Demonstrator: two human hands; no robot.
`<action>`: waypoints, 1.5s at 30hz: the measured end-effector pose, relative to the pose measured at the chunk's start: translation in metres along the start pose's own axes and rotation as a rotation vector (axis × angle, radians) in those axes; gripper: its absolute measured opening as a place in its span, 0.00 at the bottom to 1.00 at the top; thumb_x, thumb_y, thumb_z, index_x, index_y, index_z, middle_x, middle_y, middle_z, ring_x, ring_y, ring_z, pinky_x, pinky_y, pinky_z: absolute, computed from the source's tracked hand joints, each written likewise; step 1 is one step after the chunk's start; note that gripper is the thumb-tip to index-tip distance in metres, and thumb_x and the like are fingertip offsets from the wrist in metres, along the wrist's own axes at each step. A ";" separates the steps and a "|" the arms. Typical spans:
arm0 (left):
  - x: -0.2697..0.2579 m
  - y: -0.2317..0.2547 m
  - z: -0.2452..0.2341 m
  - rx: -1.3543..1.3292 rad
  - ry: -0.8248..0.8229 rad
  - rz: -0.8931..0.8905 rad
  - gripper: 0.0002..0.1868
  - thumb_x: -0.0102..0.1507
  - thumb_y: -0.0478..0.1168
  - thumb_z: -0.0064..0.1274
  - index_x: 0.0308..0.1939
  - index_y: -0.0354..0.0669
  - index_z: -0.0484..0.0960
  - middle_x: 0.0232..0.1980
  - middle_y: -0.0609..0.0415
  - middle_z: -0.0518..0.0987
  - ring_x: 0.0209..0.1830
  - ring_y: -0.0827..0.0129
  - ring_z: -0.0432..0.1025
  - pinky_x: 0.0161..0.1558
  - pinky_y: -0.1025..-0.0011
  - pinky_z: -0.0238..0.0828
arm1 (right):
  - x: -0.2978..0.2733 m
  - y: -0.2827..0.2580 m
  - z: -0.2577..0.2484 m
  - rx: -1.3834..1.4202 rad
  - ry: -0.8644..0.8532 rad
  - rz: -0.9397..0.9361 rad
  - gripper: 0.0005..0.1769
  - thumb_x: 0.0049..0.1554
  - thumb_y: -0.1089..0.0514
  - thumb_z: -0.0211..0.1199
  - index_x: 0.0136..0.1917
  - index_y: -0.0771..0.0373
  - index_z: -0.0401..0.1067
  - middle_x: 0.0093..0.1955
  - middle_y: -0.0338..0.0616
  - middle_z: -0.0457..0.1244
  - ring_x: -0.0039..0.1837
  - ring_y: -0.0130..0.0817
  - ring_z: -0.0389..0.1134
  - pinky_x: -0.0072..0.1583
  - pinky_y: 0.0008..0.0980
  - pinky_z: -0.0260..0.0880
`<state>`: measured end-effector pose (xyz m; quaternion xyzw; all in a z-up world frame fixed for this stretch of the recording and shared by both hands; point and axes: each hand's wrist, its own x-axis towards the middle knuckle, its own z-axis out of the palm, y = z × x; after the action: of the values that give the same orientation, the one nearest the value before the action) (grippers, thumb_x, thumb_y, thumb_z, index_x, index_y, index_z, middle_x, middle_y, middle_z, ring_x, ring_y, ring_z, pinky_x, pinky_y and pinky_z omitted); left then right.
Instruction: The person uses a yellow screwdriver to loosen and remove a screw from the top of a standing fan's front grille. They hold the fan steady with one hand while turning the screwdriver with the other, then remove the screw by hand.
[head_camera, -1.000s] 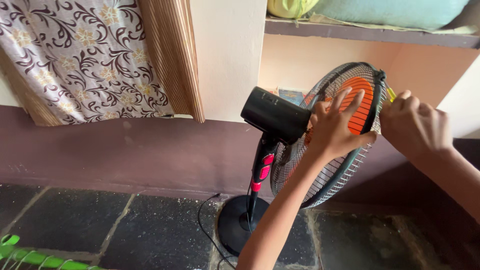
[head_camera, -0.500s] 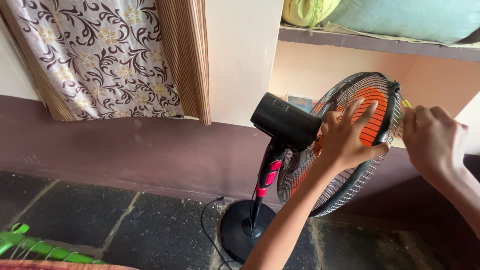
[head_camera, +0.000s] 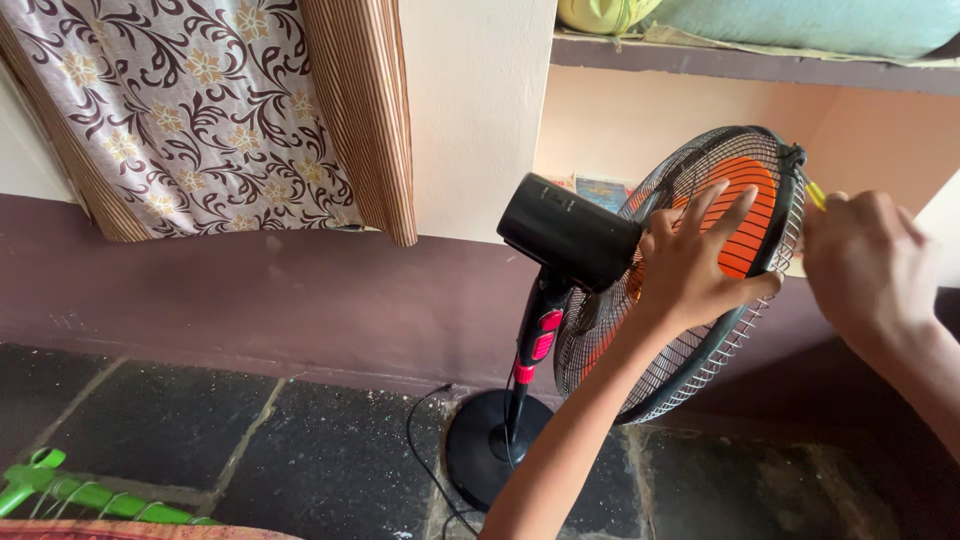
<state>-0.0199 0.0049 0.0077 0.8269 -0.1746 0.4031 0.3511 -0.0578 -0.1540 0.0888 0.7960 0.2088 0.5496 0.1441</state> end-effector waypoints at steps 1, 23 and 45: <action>0.001 -0.001 -0.001 -0.002 -0.005 0.000 0.56 0.45 0.68 0.63 0.77 0.66 0.66 0.83 0.53 0.59 0.72 0.44 0.55 0.68 0.35 0.53 | -0.001 -0.001 -0.001 0.152 -0.007 0.142 0.09 0.64 0.59 0.68 0.47 0.69 0.78 0.41 0.53 0.68 0.38 0.43 0.69 0.40 0.37 0.72; 0.002 -0.004 0.004 -0.023 -0.011 -0.015 0.57 0.44 0.72 0.62 0.77 0.72 0.64 0.83 0.56 0.60 0.73 0.42 0.57 0.65 0.32 0.56 | -0.012 0.003 0.003 0.177 -0.113 0.106 0.08 0.71 0.63 0.63 0.52 0.72 0.76 0.45 0.55 0.65 0.44 0.46 0.68 0.48 0.37 0.71; 0.004 0.002 0.002 0.065 -0.069 0.025 0.60 0.44 0.72 0.63 0.79 0.70 0.58 0.82 0.54 0.56 0.75 0.30 0.52 0.64 0.24 0.52 | -0.033 0.011 0.052 -0.632 -0.019 -0.323 0.18 0.66 0.60 0.63 0.61 0.79 0.72 0.45 0.57 0.66 0.45 0.36 0.66 0.42 0.26 0.65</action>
<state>-0.0172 0.0021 0.0103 0.8490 -0.1840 0.3842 0.3127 -0.0175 -0.1795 0.0487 0.6739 0.1504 0.5498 0.4701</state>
